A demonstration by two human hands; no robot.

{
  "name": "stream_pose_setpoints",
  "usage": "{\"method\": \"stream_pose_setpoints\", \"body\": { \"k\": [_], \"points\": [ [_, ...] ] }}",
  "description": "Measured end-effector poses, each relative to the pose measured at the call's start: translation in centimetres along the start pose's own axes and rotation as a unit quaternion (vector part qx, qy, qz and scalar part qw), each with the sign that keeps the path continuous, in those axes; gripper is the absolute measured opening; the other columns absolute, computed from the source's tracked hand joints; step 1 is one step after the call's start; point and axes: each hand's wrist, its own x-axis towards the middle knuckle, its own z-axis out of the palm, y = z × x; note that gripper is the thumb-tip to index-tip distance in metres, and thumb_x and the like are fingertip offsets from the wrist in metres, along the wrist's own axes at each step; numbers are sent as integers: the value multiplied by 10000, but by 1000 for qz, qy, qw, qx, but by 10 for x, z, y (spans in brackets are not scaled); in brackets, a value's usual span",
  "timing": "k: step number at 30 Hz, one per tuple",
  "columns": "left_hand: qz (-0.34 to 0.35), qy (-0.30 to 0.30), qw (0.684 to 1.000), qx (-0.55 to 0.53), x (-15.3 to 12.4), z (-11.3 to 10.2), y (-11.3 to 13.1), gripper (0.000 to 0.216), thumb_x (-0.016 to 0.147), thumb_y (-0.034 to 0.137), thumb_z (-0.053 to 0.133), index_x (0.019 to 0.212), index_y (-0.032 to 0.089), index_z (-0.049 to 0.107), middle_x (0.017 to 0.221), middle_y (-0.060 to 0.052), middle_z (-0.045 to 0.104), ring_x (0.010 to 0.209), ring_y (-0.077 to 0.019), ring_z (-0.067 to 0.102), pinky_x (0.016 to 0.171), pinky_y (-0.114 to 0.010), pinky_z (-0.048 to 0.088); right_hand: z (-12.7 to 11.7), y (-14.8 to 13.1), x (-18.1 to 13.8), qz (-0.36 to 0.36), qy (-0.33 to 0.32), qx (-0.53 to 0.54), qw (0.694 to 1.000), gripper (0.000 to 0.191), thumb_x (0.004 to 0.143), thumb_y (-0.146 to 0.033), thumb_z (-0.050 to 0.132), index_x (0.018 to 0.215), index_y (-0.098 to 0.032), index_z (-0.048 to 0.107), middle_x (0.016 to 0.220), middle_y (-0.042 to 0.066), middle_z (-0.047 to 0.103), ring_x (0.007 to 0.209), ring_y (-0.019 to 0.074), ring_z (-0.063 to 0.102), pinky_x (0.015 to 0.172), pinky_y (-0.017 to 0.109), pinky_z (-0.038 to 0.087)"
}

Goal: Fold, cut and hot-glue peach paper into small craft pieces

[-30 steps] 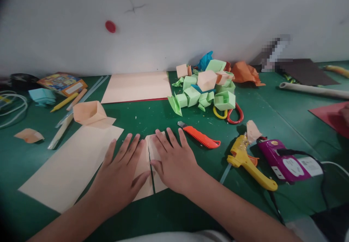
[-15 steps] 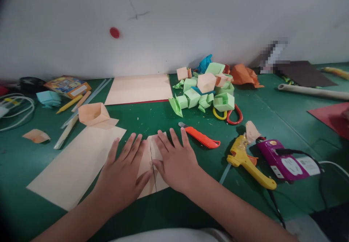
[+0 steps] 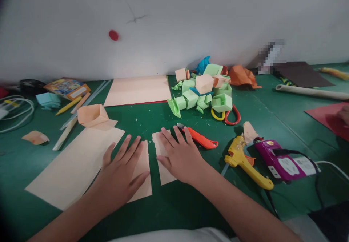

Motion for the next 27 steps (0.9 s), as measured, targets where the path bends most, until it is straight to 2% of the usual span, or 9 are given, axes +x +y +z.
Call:
{"method": "stream_pose_setpoints", "body": {
  "k": [5,8,11,14,17,21,24,26,27],
  "points": [
    [-1,-4,1000,-26,-3,-2,-9,601,955,461,526,1490,188,491,1577,-119,471,1492,-389,322,1168,-597,162,-7,2,0,-7,-13,9,1000,647,1054,-512,348,1591,-150,347,1665,76,317,1484,423,312,1190,683,227],
    [-8,-8,998,-67,-3,-6,-12,523,919,393,597,1419,241,559,1503,-101,558,1391,-378,457,1114,-568,284,-11,4,0,-8,-17,13,1000,623,1050,-492,374,1574,-155,376,1657,71,340,1469,421,326,1178,691,233],
    [-16,-17,991,-134,0,-13,-15,383,931,315,577,1306,265,638,1332,-87,674,1208,-319,609,1015,-501,424,-14,5,0,-10,-15,24,1000,594,1041,-472,409,1555,-173,403,1649,69,362,1453,408,344,1164,692,244],
    [-56,-41,967,-246,1,-22,-19,314,968,332,534,1248,289,670,1223,-57,715,1101,-262,666,919,-404,516,-16,5,0,-9,-7,48,999,567,1024,-443,462,1538,-206,423,1624,68,412,1445,376,354,1168,671,236],
    [-128,-60,913,-384,1,-32,-23,364,939,362,600,1296,302,643,1153,-39,727,1017,-225,691,839,-322,554,-17,6,2,-5,4,76,997,566,990,-396,528,1524,-232,437,1561,70,502,1411,348,392,1176,635,224],
    [-168,-8,809,-563,1,-34,-29,534,835,313,752,1350,293,613,868,-4,708,767,-171,667,635,-237,519,-17,8,4,-4,15,103,995,571,945,-346,579,1493,-234,470,1460,73,591,1313,322,472,1152,583,262],
    [-146,12,720,-678,1,-29,-35,279,781,297,818,1051,259,762,794,-8,672,670,-138,609,562,-211,460,-17,9,4,-12,12,114,993,572,940,-341,593,1491,-244,471,1433,74,597,1259,316,499,1112,572,307],
    [-124,8,673,-729,2,-25,-39,92,784,292,820,825,225,771,776,-22,661,686,-142,596,568,-217,446,-18,9,3,-14,12,124,992,582,939,-340,606,1497,-253,464,1414,79,599,1233,313,506,1079,561,343],
    [-114,6,652,-750,2,-24,-40,93,784,288,820,778,217,761,774,-29,658,705,-152,597,582,-226,447,-18,9,3,-12,13,130,991,593,931,-331,618,1498,-257,463,1399,83,603,1221,312,508,1059,553,363]
  ]
}}
